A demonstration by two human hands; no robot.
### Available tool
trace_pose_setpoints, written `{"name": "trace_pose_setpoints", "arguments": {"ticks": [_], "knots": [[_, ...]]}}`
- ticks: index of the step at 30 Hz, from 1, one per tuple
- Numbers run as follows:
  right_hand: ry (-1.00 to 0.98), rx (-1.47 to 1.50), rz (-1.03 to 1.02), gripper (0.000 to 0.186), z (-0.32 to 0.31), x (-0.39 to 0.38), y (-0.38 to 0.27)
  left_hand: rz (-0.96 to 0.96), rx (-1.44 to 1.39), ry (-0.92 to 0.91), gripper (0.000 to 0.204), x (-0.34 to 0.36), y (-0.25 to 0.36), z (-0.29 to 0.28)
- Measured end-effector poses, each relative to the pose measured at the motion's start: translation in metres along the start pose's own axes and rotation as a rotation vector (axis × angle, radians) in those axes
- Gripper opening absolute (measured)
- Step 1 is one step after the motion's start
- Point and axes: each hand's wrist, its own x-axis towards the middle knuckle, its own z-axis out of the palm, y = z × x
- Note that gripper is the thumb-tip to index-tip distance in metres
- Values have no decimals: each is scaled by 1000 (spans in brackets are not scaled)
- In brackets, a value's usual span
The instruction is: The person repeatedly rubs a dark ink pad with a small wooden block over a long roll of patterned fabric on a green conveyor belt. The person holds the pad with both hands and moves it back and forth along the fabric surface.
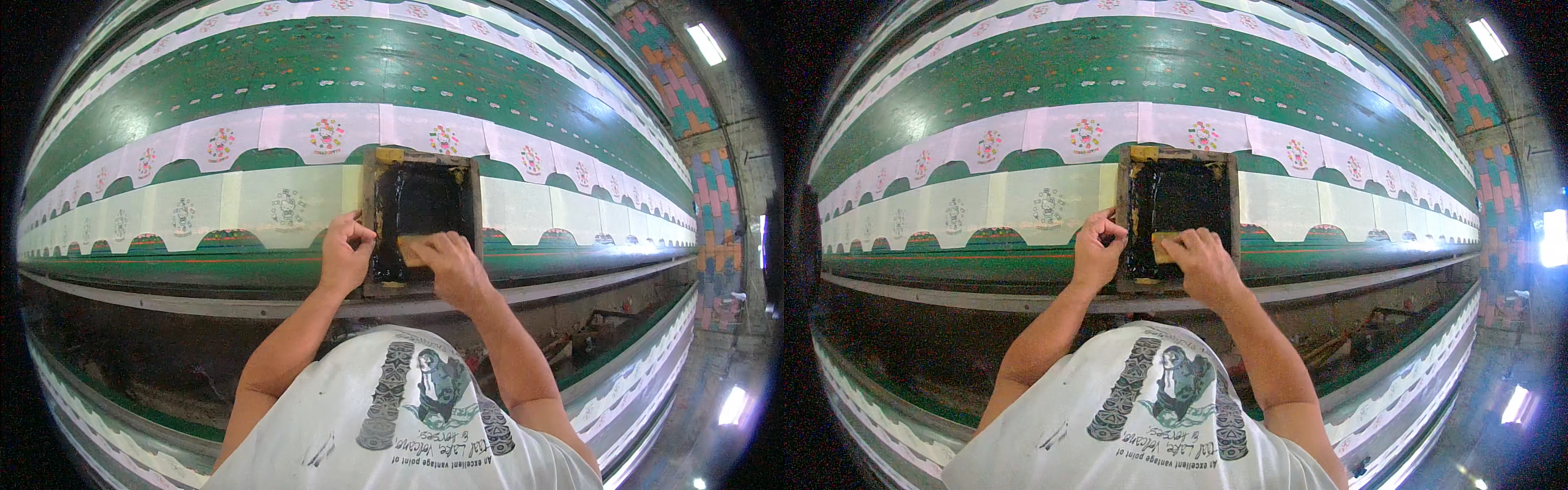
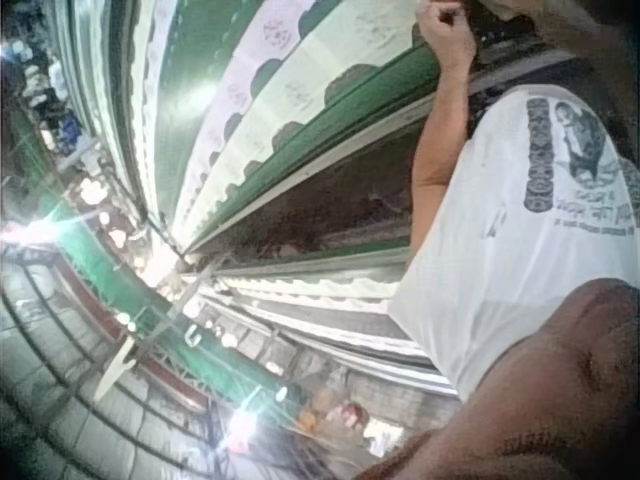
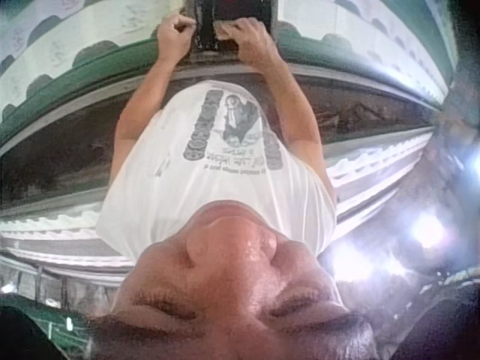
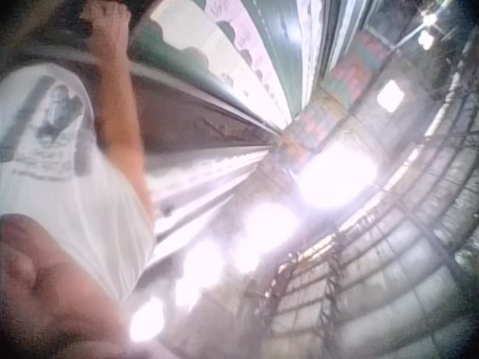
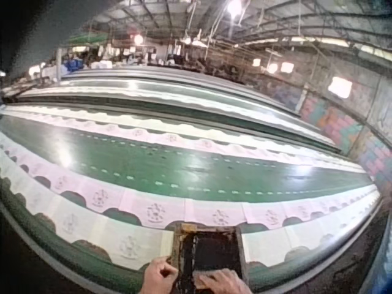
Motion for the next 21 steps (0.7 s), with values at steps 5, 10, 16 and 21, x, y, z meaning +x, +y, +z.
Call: {"name": "trace_pose_setpoints", "arguments": {"ticks": [5,10,16,21], "knots": [[-43,78,14,51,-4,-30,-19,22,-70,115,25,-13,-4,21],[-45,158,-1,45,0,-49,-12,93,35,159,31,-19,5,29],[347,221,191,34,-1,-92,31,44,6,184,29,-23,17,34],[486,569,436,30,5,-139,89,181,83,209,29,-25,40,73]]}}
